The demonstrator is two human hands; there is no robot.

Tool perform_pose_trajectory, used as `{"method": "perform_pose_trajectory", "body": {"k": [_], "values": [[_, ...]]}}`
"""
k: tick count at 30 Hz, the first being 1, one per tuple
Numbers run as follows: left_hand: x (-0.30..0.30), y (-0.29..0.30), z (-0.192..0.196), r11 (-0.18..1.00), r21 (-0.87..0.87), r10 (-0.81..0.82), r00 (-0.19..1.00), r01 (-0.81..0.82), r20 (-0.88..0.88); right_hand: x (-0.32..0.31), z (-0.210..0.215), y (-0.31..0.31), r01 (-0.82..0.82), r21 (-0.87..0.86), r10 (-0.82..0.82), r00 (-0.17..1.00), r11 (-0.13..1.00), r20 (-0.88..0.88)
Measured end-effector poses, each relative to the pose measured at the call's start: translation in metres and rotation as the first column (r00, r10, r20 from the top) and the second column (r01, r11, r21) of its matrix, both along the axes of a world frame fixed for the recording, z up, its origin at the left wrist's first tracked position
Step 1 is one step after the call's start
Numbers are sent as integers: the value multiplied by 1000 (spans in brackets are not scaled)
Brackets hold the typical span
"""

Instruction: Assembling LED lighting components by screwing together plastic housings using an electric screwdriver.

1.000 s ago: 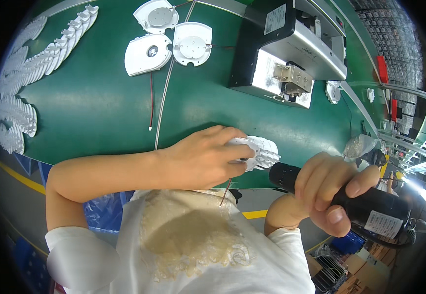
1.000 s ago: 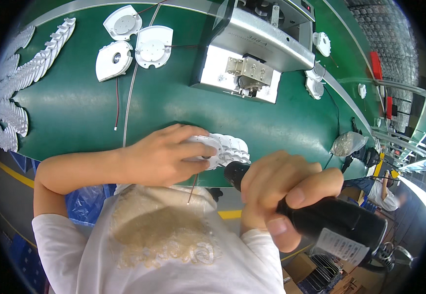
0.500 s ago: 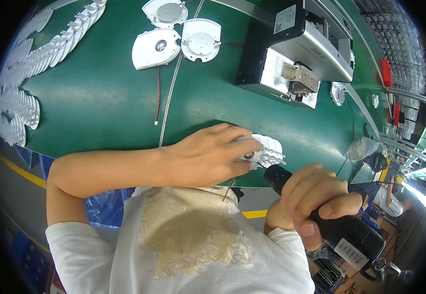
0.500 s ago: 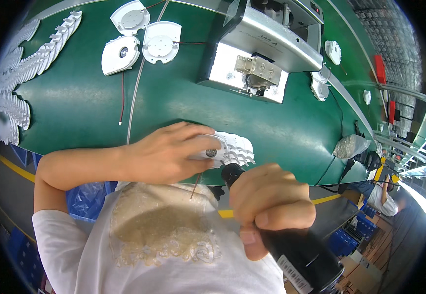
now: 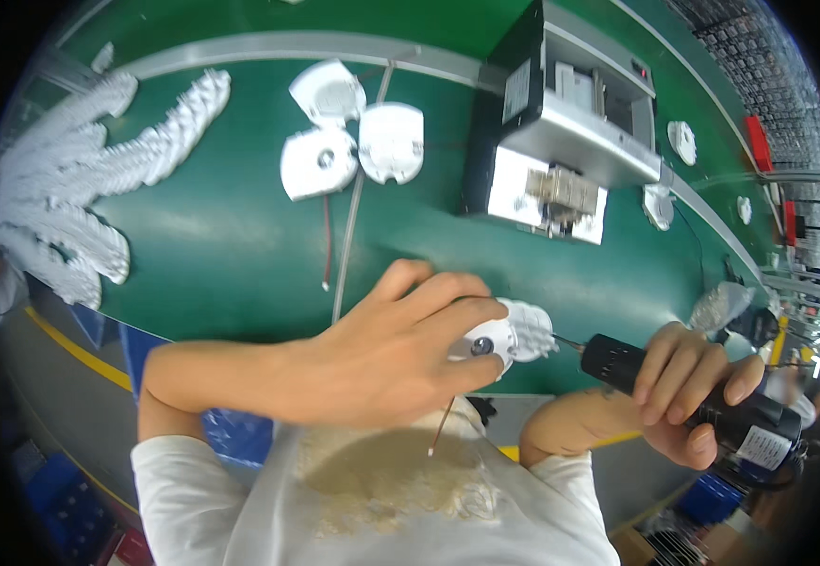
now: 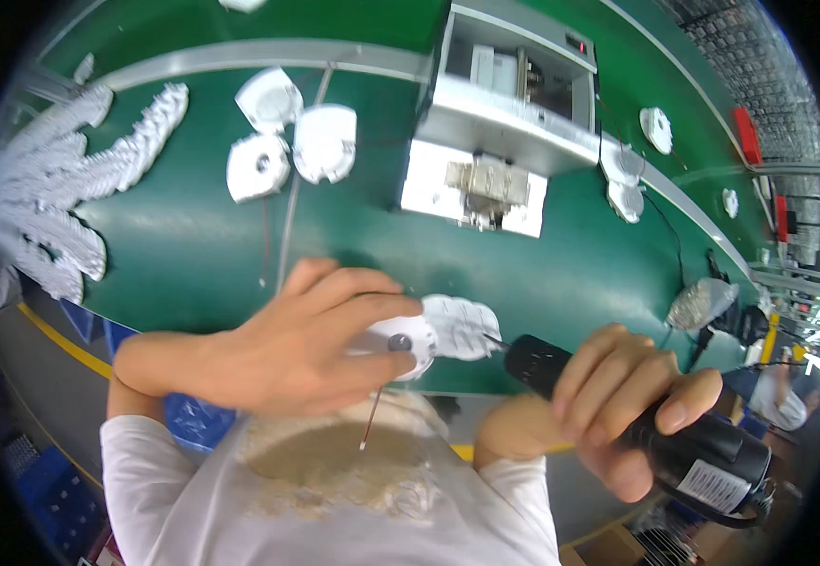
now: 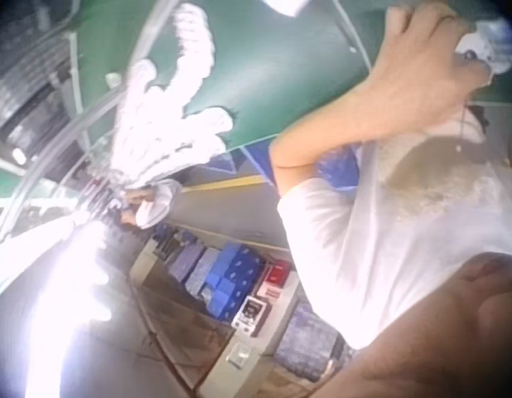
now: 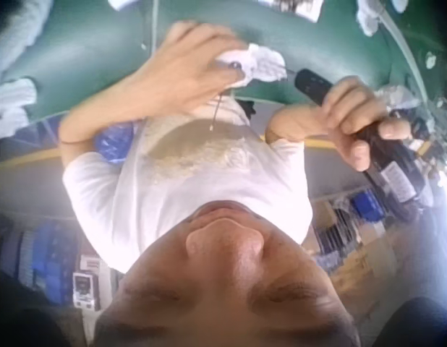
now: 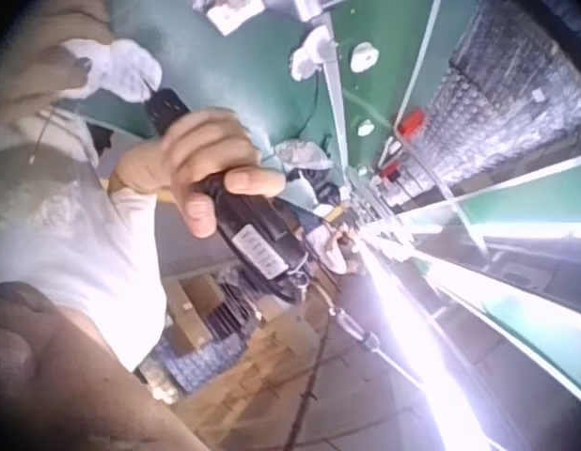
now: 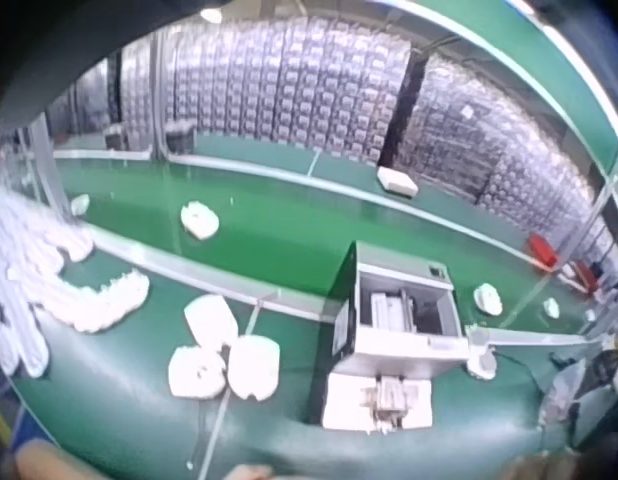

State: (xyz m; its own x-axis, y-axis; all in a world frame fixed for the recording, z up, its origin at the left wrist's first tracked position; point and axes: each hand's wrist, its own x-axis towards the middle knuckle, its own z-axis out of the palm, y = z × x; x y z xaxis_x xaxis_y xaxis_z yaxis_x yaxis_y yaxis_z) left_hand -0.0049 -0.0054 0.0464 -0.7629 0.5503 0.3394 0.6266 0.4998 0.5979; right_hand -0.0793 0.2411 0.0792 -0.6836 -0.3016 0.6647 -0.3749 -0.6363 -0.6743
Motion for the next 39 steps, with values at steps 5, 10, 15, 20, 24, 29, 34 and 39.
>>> {"method": "perform_pose_trajectory", "body": {"k": [5, 10, 15, 20, 24, 29, 34, 39], "values": [[-71, -58, 29, 937, -94, 318, 934, -336, -164, -10, -13, 14, 10, 92, -12, 1000, 996, 20], [-209, -122, -17, 805, -43, 582, 802, -591, -137, -7, -14, 5, -49, 100, 47, 999, 994, 18], [-279, -157, -51, 483, -215, 806, 527, -849, -269, -12, -17, 6, -17, 156, 19, 1000, 988, -10], [-289, -181, -54, 157, -513, 935, 294, -844, -198, -8, -22, 11, -6, 112, 4, 1000, 994, 18], [-283, -183, -68, 295, -505, 888, 427, -811, -168, -2, -24, 17, 55, 83, -61, 996, 995, 68], [-263, -206, -63, 205, -474, 951, 289, -856, -109, 1, -23, 19, 2, 127, -10, 998, 992, 65], [-190, -209, 0, 532, 12, 772, 479, -846, -418, -10, -13, 24, -89, 162, 96, 995, 983, -33], [-65, -63, 37, 922, 100, 387, 883, -374, -264, -9, -10, 33, -60, 196, 59, 998, 979, 7]]}}
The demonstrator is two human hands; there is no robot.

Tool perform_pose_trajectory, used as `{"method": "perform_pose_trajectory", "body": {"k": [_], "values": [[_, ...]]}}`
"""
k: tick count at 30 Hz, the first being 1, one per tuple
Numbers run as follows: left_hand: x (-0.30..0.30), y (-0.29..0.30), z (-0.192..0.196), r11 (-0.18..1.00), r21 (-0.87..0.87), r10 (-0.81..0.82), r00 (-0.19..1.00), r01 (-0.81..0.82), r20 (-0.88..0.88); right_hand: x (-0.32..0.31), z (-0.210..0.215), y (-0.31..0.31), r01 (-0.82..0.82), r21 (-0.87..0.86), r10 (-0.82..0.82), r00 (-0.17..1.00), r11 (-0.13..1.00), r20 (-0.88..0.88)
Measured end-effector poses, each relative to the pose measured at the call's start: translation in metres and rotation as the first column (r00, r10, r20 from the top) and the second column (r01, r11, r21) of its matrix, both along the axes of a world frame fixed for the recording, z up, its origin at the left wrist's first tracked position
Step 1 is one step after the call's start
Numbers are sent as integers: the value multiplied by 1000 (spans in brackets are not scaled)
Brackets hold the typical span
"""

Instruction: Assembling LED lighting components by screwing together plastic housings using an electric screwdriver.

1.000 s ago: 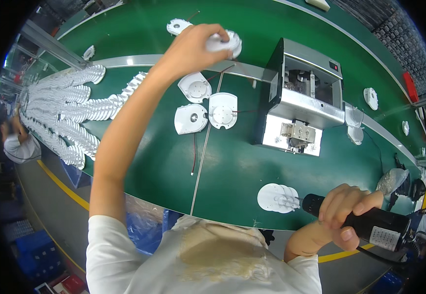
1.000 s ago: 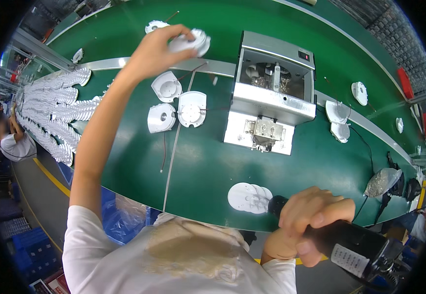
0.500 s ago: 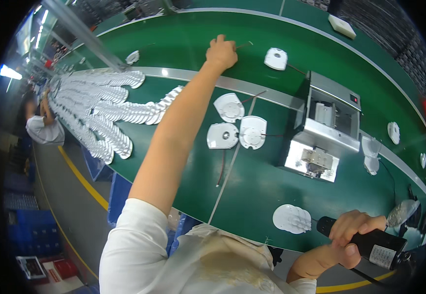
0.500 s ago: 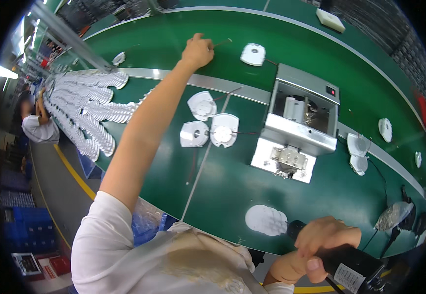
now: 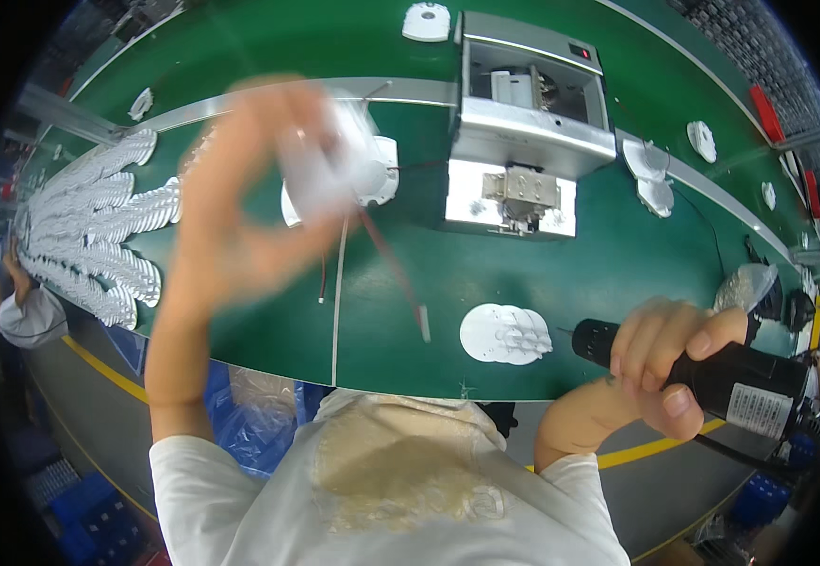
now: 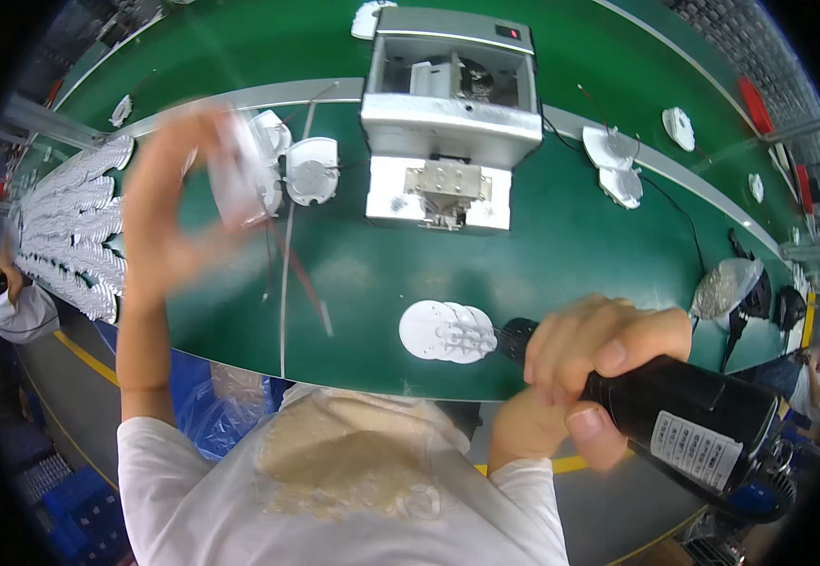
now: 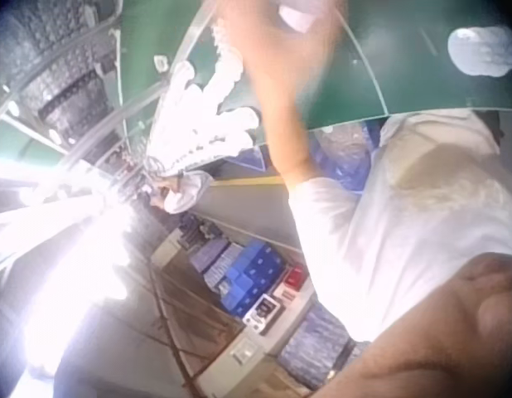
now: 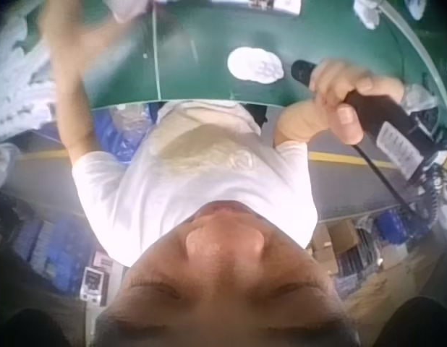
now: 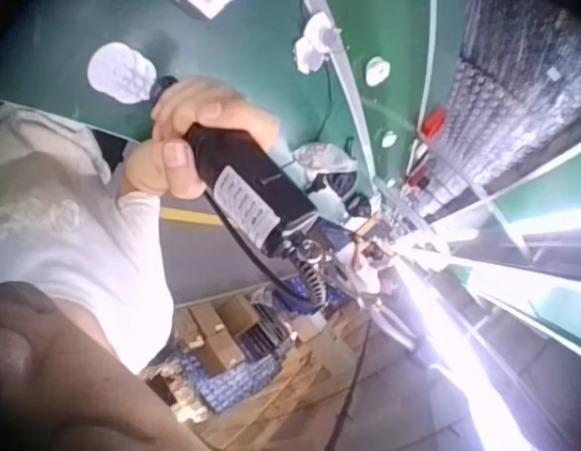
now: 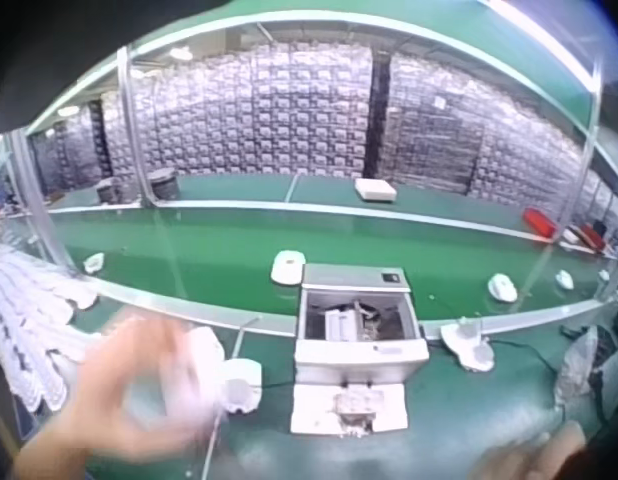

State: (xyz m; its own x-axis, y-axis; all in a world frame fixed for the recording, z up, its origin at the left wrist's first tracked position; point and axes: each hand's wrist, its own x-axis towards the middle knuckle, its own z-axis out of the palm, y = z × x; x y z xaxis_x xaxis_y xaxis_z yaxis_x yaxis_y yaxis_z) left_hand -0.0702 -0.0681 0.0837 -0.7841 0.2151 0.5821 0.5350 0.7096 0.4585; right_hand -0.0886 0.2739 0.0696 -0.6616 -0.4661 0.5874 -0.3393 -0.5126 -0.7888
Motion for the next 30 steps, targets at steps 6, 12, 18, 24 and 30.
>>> {"method": "perform_pose_trajectory", "body": {"k": [6, 12, 18, 24, 30], "values": [[61, 77, -71, 892, 131, -451, 861, 432, 236, 0, 6, -7, -88, 10, 88, 996, 996, -13], [49, 94, -99, 839, -19, -537, 831, 545, 144, -1, 6, -4, -95, 11, 95, 995, 995, 0], [47, 98, -104, 836, -59, -527, 828, 546, 190, -4, 2, -11, -36, -15, 35, 998, 999, -58], [43, 100, -99, 836, -56, -523, 823, 546, 221, 2, 5, -13, 0, -60, 2, 999, 998, 34], [42, 106, -99, 843, -26, -517, 822, 538, 239, -3, 5, -14, -14, 5, 14, 997, 1000, -80]]}}
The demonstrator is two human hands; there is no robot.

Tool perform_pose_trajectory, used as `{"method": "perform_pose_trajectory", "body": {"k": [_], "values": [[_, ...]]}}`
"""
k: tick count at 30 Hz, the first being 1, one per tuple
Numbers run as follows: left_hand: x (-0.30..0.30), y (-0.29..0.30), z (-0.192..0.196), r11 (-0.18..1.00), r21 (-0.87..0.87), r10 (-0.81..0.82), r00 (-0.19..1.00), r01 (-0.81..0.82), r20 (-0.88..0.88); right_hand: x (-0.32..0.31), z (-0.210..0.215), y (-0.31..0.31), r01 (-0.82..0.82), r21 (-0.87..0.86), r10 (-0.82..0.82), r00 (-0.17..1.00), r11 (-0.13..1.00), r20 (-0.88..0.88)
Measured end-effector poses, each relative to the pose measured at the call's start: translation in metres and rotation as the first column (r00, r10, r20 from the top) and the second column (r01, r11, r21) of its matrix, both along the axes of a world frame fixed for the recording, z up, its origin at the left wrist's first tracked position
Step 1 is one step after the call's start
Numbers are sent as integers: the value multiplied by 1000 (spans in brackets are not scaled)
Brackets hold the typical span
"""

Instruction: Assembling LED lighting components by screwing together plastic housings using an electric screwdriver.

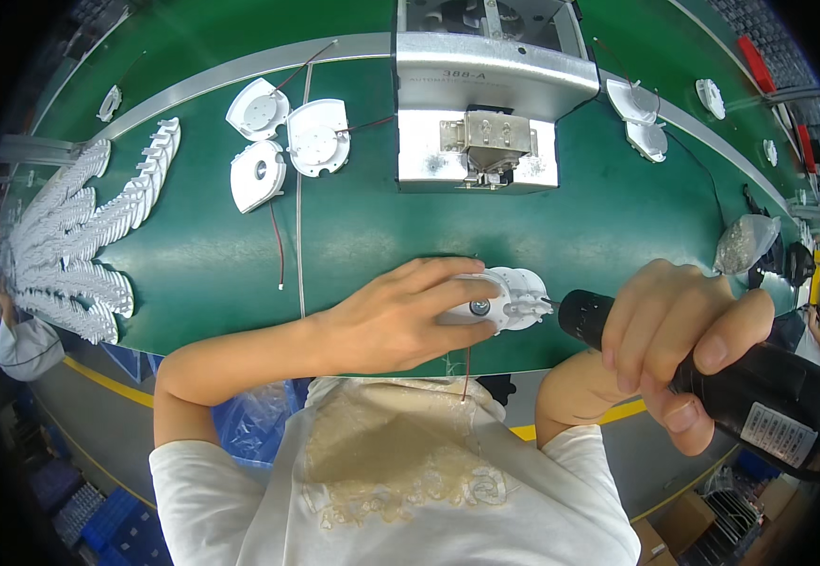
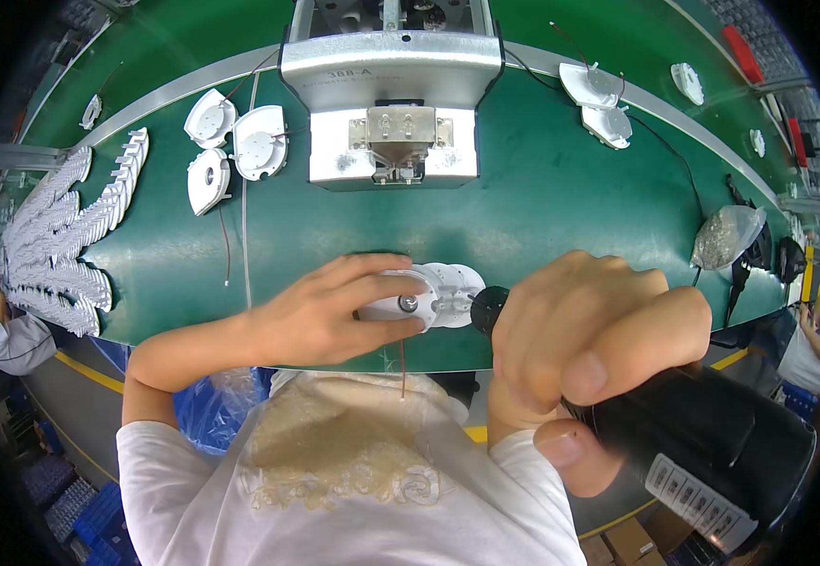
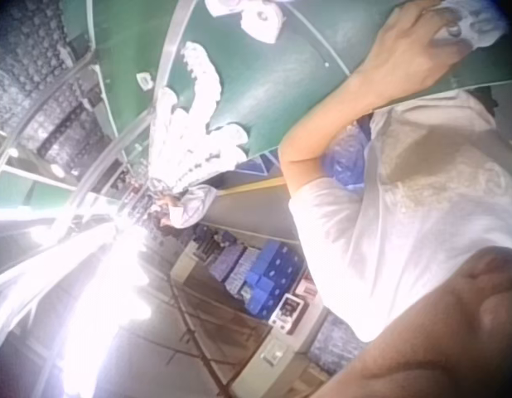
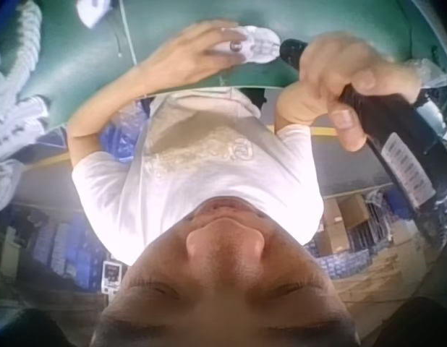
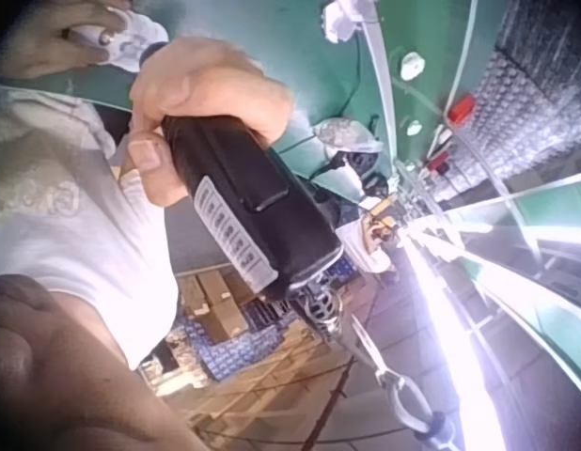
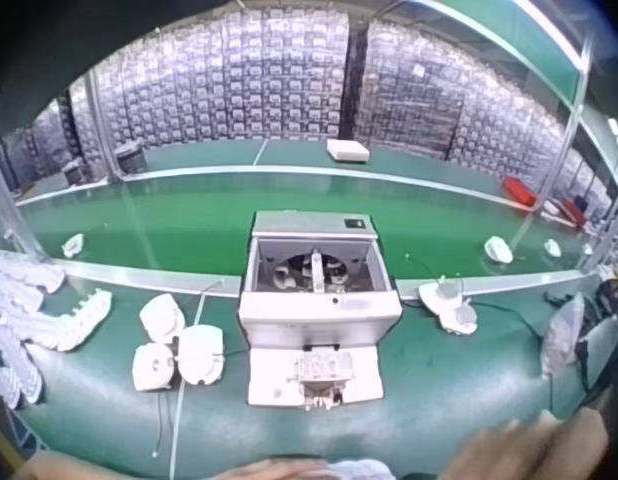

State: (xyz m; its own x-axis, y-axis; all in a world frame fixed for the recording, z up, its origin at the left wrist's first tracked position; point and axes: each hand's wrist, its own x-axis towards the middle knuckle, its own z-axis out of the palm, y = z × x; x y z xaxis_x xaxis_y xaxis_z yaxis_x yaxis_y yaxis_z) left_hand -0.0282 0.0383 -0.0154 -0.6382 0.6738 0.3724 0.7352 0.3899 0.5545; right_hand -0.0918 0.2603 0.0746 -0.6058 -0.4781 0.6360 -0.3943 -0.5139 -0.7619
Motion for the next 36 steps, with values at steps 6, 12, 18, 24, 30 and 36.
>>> {"method": "perform_pose_trajectory", "body": {"k": [6, 12, 18, 24, 30, 36], "values": [[0, 3, -1, 1000, -2, 25, 998, -25, -66, 0, 2, 1, -21, 15, 21, 1000, 1000, 12], [-1, 7, 3, 1000, 0, 29, 998, -29, -50, -2, 1, 1, -49, -7, 49, 999, 999, 5], [0, 5, -4, 999, 43, 17, 1000, -18, 11, -1, 1, 2, -23, -12, 23, 1000, 1000, 3], [0, 8, -3, 999, 34, 25, 999, -26, 29, 0, 1, -1, -14, -6, 14, 1000, 1000, 21], [3, 15, -12, 997, 23, 81, 995, -79, -60, 0, 5, -9, 60, 7, -61, 997, 998, 43], [14, 0, -10, 994, 21, 107, 994, -107, -35, -8, 25, -10, 20, 134, -21, 1000, 991, 10]]}}
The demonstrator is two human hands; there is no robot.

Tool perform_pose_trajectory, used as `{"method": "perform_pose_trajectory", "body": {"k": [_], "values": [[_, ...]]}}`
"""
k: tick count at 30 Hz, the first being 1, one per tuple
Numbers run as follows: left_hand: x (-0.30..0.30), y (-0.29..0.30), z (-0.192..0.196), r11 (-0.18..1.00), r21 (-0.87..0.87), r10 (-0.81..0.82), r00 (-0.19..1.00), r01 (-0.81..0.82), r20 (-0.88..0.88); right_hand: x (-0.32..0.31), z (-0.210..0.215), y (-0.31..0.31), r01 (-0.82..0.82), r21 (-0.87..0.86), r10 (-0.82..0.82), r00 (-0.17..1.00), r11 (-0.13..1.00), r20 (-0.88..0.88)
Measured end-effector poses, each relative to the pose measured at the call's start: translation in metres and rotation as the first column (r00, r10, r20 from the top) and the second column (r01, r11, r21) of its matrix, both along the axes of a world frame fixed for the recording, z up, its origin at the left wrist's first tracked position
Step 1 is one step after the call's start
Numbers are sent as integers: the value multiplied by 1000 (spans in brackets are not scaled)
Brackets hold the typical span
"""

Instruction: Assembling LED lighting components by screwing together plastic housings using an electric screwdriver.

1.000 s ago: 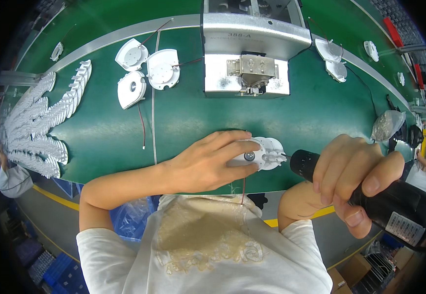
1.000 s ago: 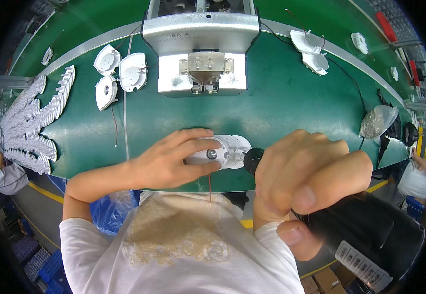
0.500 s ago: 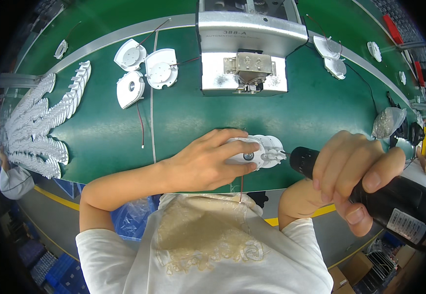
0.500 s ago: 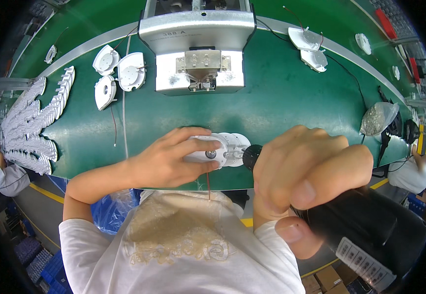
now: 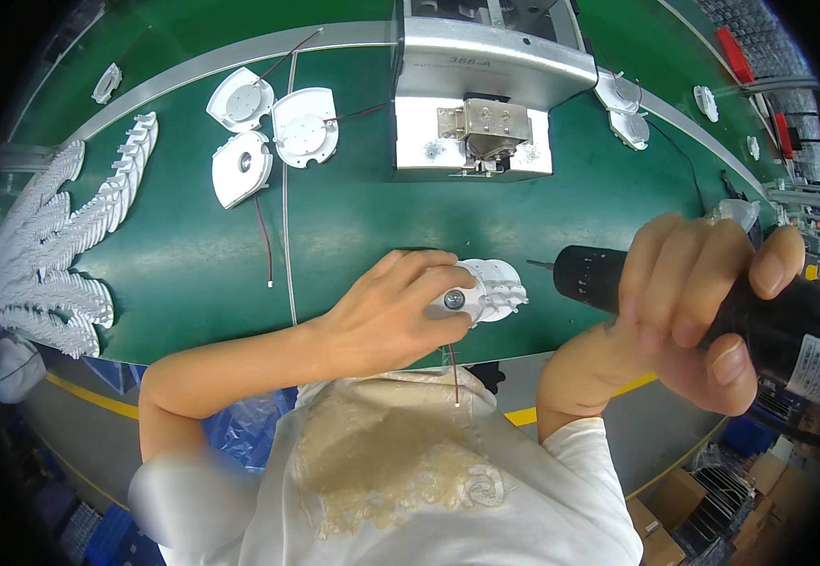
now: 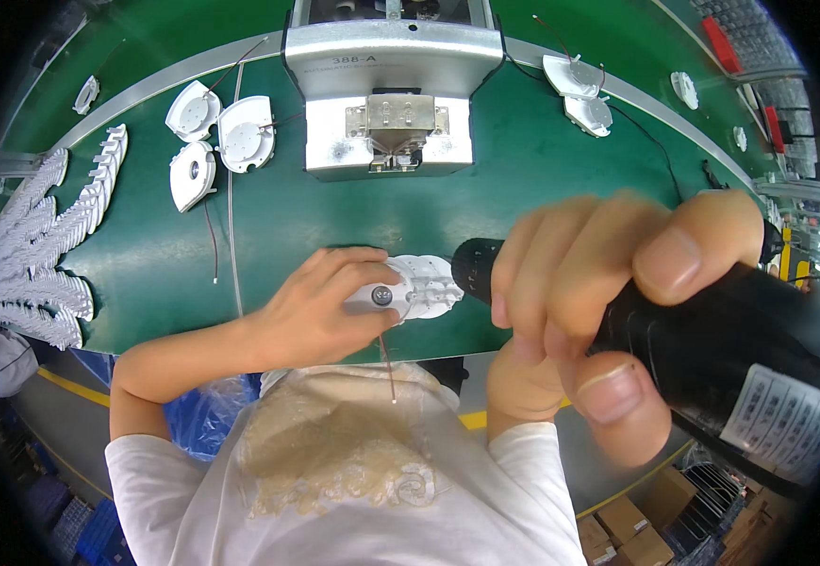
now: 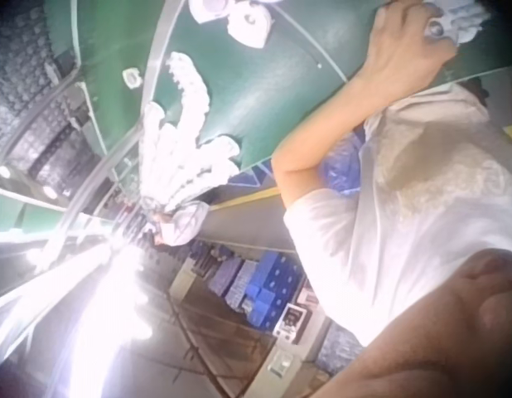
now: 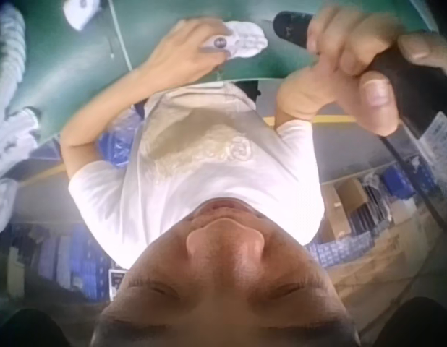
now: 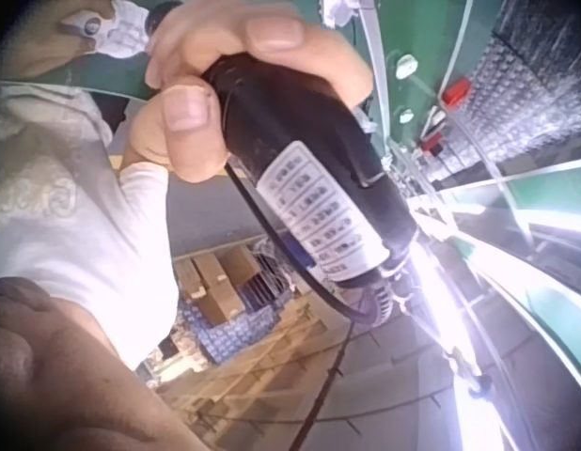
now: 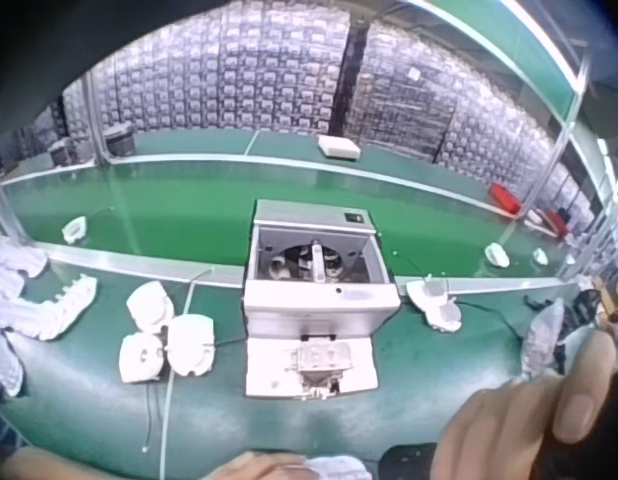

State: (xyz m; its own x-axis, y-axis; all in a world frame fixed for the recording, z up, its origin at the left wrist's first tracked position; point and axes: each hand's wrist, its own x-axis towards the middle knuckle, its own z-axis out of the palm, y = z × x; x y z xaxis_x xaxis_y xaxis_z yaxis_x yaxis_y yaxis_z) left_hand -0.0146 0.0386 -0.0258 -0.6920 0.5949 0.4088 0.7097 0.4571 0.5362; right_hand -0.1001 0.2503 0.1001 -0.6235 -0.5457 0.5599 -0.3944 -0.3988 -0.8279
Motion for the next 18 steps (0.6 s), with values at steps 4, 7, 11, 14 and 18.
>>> {"method": "perform_pose_trajectory", "body": {"k": [4, 7, 11, 14, 18], "values": [[3, 4, -9, 999, -4, 54, 998, -54, -36, -8, 4, -8, -50, 9, 50, 999, 999, -11], [6, 8, -12, 995, -17, 96, 991, -98, -90, -13, 7, -13, -88, 29, 88, 996, 996, -20], [8, 10, -10, 991, -40, 123, 984, -129, -132, -20, 7, -25, -114, -70, 110, 993, 991, -46], [9, 10, -14, 992, -36, 113, 988, -118, -108, -33, 4, -30, -67, -151, 63, 998, 986, -29], [6, 4, -12, 997, -40, 62, 995, -66, -81, -34, 1, -56, 168, -186, -162, 986, 968, 47]]}}
